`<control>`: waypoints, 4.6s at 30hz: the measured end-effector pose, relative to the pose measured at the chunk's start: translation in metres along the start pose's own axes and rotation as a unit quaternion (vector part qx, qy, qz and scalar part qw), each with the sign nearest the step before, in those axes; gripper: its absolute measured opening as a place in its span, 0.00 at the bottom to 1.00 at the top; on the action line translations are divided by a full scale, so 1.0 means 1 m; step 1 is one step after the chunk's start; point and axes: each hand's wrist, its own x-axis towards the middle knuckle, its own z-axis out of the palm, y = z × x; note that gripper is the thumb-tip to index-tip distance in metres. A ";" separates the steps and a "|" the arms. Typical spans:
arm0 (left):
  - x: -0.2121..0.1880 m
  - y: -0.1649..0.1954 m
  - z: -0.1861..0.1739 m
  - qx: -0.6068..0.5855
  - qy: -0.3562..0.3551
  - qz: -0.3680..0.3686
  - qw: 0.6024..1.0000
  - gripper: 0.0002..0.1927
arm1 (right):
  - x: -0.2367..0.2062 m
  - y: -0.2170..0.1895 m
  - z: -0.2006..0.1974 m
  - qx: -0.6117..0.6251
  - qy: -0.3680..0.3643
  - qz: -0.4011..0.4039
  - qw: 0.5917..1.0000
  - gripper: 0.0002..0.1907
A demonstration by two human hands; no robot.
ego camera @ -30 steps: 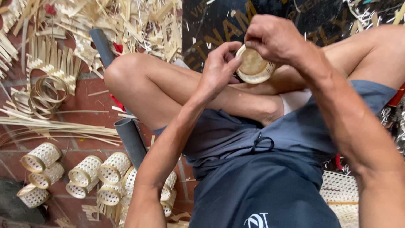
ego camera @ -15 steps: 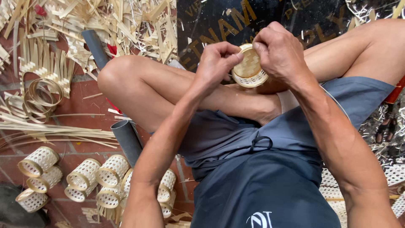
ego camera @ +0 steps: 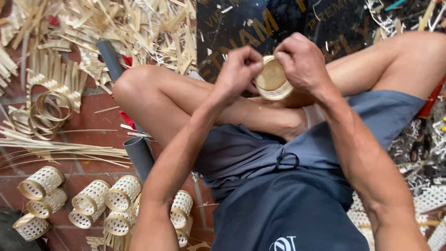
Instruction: The person sits on the workshop floor assembling woven bamboo baskets. They fit a round wooden base into a woven bamboo cylinder, squeeze glue from a plastic bottle around the rim, trim bamboo strips with pliers and a knife, and press a bamboo rim ring onto the basket edge.
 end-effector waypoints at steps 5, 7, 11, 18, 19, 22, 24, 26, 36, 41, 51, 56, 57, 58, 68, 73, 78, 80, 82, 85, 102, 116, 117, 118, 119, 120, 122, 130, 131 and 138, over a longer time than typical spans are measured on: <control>-0.017 -0.003 -0.005 0.045 0.020 -0.032 0.998 0.13 | 0.051 0.012 -0.003 -0.039 -0.191 -0.131 0.972 0.07; -0.011 -0.006 -0.006 0.021 0.021 -0.034 0.999 0.13 | 0.058 0.014 -0.016 0.010 -0.230 -0.046 0.972 0.07; -0.008 -0.016 -0.006 -0.032 0.016 -0.044 0.998 0.16 | 0.042 0.009 -0.029 0.064 -0.234 0.159 0.957 0.07; 0.007 -0.003 -0.013 0.023 -0.049 -0.040 0.998 0.14 | 0.012 -0.004 -0.005 -0.061 -0.017 0.006 0.998 0.05; 0.015 0.000 -0.012 0.080 -0.037 0.021 0.996 0.11 | 0.015 -0.001 -0.008 -0.055 -0.029 -0.009 0.998 0.06; 0.027 -0.001 -0.009 0.173 -0.001 0.086 0.981 0.07 | 0.022 0.009 -0.024 0.086 -0.129 0.115 0.981 0.07; 0.029 -0.005 -0.010 0.144 0.011 -0.009 0.989 0.08 | 0.018 0.014 -0.030 0.139 -0.150 0.170 0.964 0.08; 0.030 -0.009 -0.012 0.151 0.010 0.017 0.988 0.07 | 0.010 0.016 -0.027 0.113 -0.116 0.138 0.977 0.08; -0.001 -0.025 -0.003 -0.078 0.060 -0.014 0.995 0.11 | 0.044 0.027 -0.011 0.018 -0.180 0.006 0.983 0.10; 0.002 -0.039 -0.009 -0.038 0.071 -0.018 0.997 0.11 | 0.086 0.049 -0.030 0.008 -0.332 0.032 0.943 0.10; 0.043 -0.053 -0.019 -0.143 0.023 -0.044 0.988 0.11 | 0.107 0.063 -0.032 -0.091 -0.344 0.023 0.934 0.07; 0.065 -0.057 -0.021 -0.112 0.021 -0.035 0.993 0.12 | 0.115 0.053 -0.035 -0.097 -0.294 -0.044 0.950 0.07; 0.069 -0.058 -0.022 -0.109 0.023 -0.036 0.993 0.13 | 0.116 0.053 -0.037 -0.093 -0.294 -0.050 0.950 0.07; 0.072 -0.057 -0.022 -0.115 0.014 -0.037 0.993 0.13 | 0.116 0.054 -0.037 -0.089 -0.291 -0.053 0.951 0.06; 0.074 -0.017 -0.055 -0.157 -0.124 -0.074 0.977 0.12 | 0.118 0.054 -0.042 -0.003 -0.271 -0.046 0.961 0.06; 0.073 -0.015 -0.038 -0.133 -0.138 -0.091 0.977 0.12 | 0.114 0.042 -0.049 -0.129 -0.303 0.002 0.944 0.07; 0.058 -0.022 -0.029 -0.128 -0.114 -0.084 0.982 0.14 | 0.101 0.028 -0.066 -0.180 -0.233 -0.110 0.949 0.06; 0.050 -0.025 -0.024 -0.170 -0.118 -0.072 0.976 0.14 | 0.095 0.023 -0.075 -0.149 -0.225 -0.144 0.952 0.07; 0.045 -0.028 -0.019 -0.197 -0.122 -0.064 0.971 0.14 | 0.084 0.016 -0.077 -0.102 -0.199 -0.126 0.966 0.08; 0.039 -0.029 -0.015 -0.180 -0.119 -0.060 0.975 0.13 | 0.063 0.005 -0.072 -0.102 -0.151 -0.123 0.976 0.10; 0.007 -0.025 0.005 -0.114 -0.100 -0.015 0.988 0.12 | -0.023 -0.014 -0.057 -0.166 0.025 -0.171 0.971 0.11; 0.012 -0.016 0.004 -0.148 -0.105 -0.053 0.982 0.11 | -0.017 -0.024 -0.060 -0.200 0.026 -0.154 0.967 0.11; 0.013 -0.015 0.004 -0.144 -0.106 -0.049 0.983 0.11 | -0.016 -0.024 -0.061 -0.198 0.027 -0.155 0.968 0.11; 0.013 -0.014 0.004 -0.146 -0.105 -0.050 0.982 0.11 | -0.015 -0.023 -0.061 -0.196 0.027 -0.156 0.968 0.11; 0.014 -0.013 0.004 -0.147 -0.104 -0.050 0.982 0.11 | -0.014 -0.023 -0.061 -0.194 0.028 -0.157 0.968 0.11; 0.014 -0.012 0.004 -0.149 -0.103 -0.051 0.982 0.11 | -0.014 -0.023 -0.062 -0.197 0.029 -0.157 0.967 0.11; 0.015 -0.009 0.005 -0.155 -0.101 -0.057 0.981 0.11 | -0.012 -0.024 -0.062 -0.200 0.029 -0.155 0.967 0.10; 0.013 0.000 0.011 -0.154 -0.088 -0.051 0.983 0.09 | -0.005 -0.026 -0.064 -0.191 0.038 -0.139 0.971 0.10; 0.012 0.001 0.012 -0.146 -0.084 -0.053 0.984 0.09 | -0.005 -0.026 -0.065 -0.179 0.038 -0.134 0.974 0.10; 0.007 0.004 0.023 -0.106 -0.053 -0.059 0.991 0.08 | 0.002 -0.033 -0.073 -0.164 0.033 -0.143 0.976 0.10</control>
